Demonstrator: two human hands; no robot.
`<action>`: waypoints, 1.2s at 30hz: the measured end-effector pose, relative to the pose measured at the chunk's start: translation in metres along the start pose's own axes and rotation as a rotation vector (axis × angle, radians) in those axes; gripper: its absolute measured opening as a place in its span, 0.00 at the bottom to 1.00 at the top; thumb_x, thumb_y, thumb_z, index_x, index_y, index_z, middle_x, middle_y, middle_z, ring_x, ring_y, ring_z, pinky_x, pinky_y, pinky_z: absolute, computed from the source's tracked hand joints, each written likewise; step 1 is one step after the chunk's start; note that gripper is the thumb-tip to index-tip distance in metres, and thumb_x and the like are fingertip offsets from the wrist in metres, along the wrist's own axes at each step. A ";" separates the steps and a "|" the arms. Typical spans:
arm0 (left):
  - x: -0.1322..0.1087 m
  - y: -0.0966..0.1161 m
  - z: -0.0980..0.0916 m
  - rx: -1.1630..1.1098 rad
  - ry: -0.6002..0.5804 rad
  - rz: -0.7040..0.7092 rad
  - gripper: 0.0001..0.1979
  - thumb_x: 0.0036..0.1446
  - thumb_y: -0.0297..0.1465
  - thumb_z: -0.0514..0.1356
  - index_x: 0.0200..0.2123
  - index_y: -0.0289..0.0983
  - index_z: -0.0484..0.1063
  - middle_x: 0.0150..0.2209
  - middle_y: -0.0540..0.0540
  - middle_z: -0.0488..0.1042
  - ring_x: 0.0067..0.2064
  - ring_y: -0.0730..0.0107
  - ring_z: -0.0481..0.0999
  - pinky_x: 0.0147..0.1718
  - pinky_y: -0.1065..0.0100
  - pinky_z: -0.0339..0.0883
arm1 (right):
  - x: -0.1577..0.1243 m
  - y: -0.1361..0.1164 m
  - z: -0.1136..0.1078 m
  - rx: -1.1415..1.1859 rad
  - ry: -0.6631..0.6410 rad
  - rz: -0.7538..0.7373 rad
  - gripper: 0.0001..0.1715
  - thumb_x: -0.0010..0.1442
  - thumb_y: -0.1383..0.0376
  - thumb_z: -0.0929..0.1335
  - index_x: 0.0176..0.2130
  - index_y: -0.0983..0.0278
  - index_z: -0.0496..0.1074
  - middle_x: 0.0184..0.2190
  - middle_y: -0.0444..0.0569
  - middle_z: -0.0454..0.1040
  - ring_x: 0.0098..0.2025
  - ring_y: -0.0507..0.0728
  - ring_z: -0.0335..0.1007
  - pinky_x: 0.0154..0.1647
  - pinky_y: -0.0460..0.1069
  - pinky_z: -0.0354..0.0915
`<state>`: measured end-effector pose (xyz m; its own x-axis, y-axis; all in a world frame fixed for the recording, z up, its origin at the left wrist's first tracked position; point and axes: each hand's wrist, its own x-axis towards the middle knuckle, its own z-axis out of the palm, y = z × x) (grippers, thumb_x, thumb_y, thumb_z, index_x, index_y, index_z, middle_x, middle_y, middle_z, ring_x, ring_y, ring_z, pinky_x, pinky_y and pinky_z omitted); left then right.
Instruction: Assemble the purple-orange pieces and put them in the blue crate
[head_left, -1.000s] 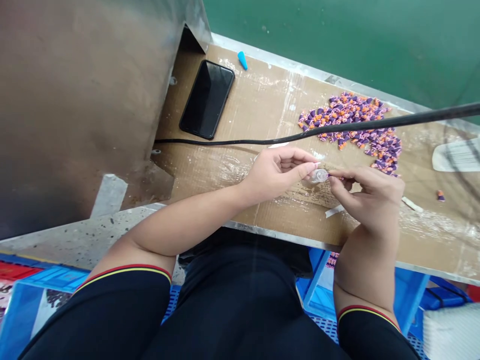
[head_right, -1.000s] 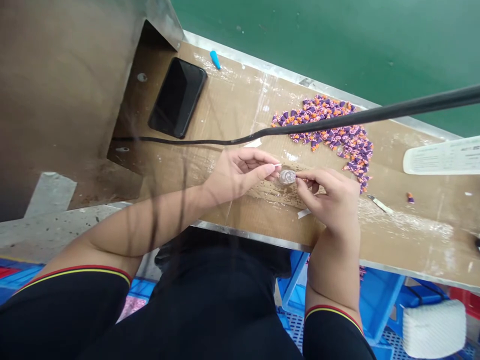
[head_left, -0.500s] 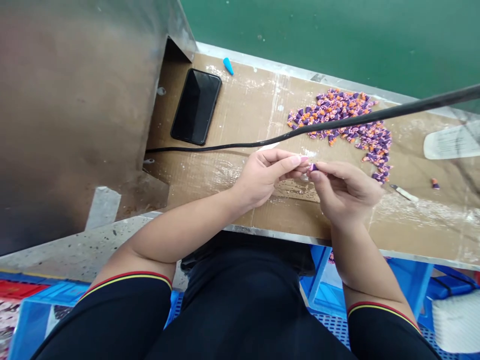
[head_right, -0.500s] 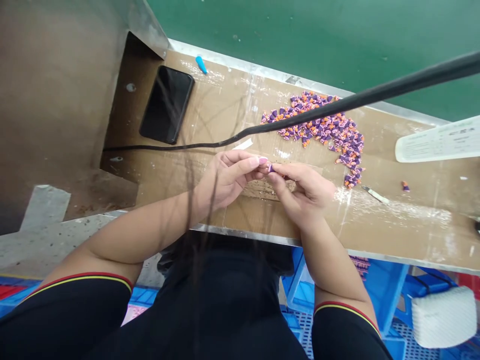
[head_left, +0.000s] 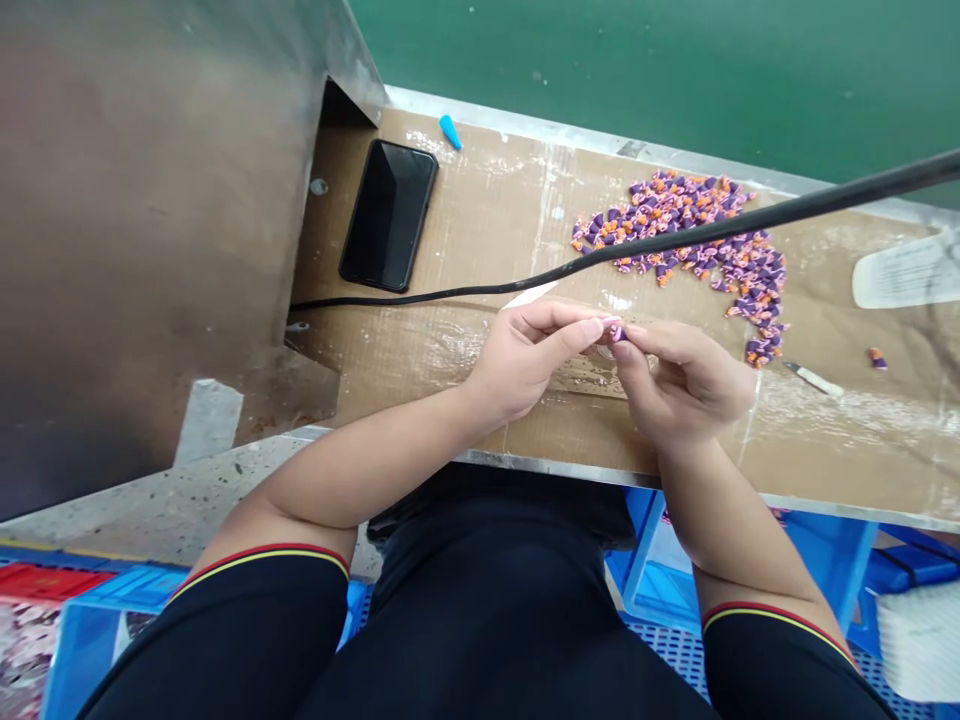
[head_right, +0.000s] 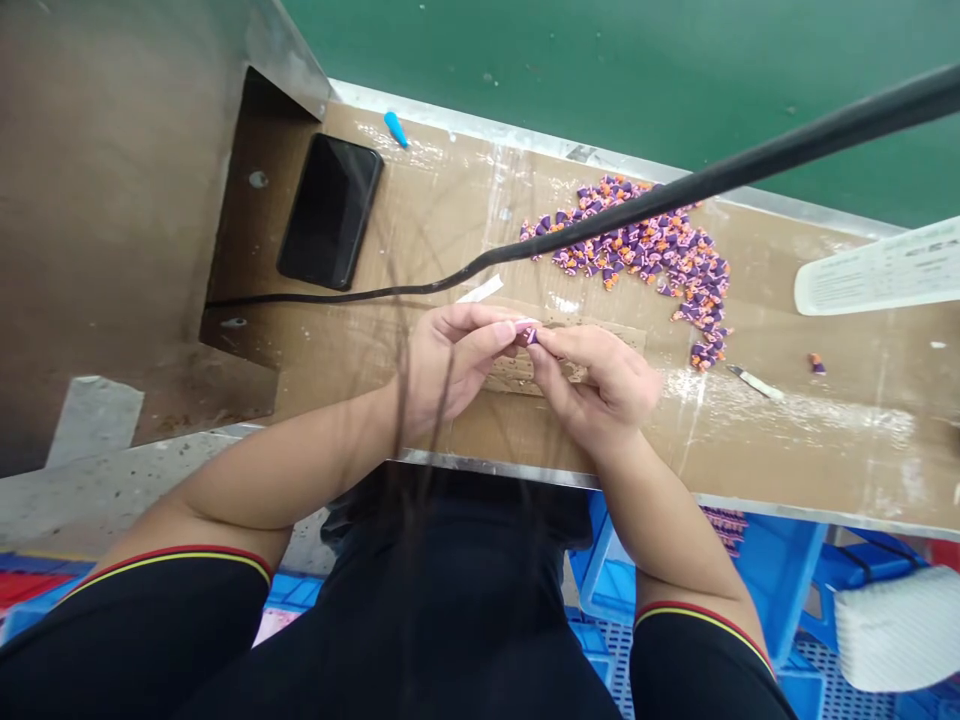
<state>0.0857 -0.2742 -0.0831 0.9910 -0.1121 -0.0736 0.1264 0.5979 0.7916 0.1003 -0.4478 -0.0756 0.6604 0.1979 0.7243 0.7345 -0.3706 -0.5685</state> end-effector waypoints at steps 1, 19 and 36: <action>0.000 -0.001 -0.001 0.015 -0.006 0.017 0.13 0.59 0.45 0.80 0.37 0.43 0.90 0.42 0.45 0.89 0.45 0.67 0.88 0.50 0.67 0.84 | 0.000 0.000 0.000 -0.007 0.000 0.002 0.11 0.70 0.69 0.78 0.50 0.55 0.82 0.39 0.44 0.89 0.37 0.57 0.89 0.37 0.51 0.83; -0.007 -0.008 -0.003 0.325 -0.045 0.405 0.05 0.71 0.32 0.71 0.47 0.44 0.89 0.48 0.44 0.89 0.53 0.65 0.90 0.59 0.63 0.85 | -0.003 -0.014 -0.001 -0.139 0.011 0.095 0.04 0.69 0.65 0.78 0.43 0.55 0.83 0.36 0.44 0.88 0.33 0.57 0.87 0.34 0.51 0.80; -0.010 -0.008 -0.008 0.574 -0.145 0.634 0.21 0.73 0.26 0.66 0.64 0.50 0.82 0.64 0.44 0.82 0.64 0.58 0.86 0.66 0.57 0.83 | -0.007 -0.010 0.001 0.006 0.063 0.176 0.06 0.69 0.66 0.78 0.46 0.55 0.85 0.39 0.46 0.89 0.41 0.58 0.89 0.42 0.52 0.84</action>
<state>0.0753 -0.2719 -0.0934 0.8465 -0.0173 0.5321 -0.5285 0.0932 0.8438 0.0883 -0.4448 -0.0749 0.7680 0.0730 0.6363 0.6093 -0.3893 -0.6908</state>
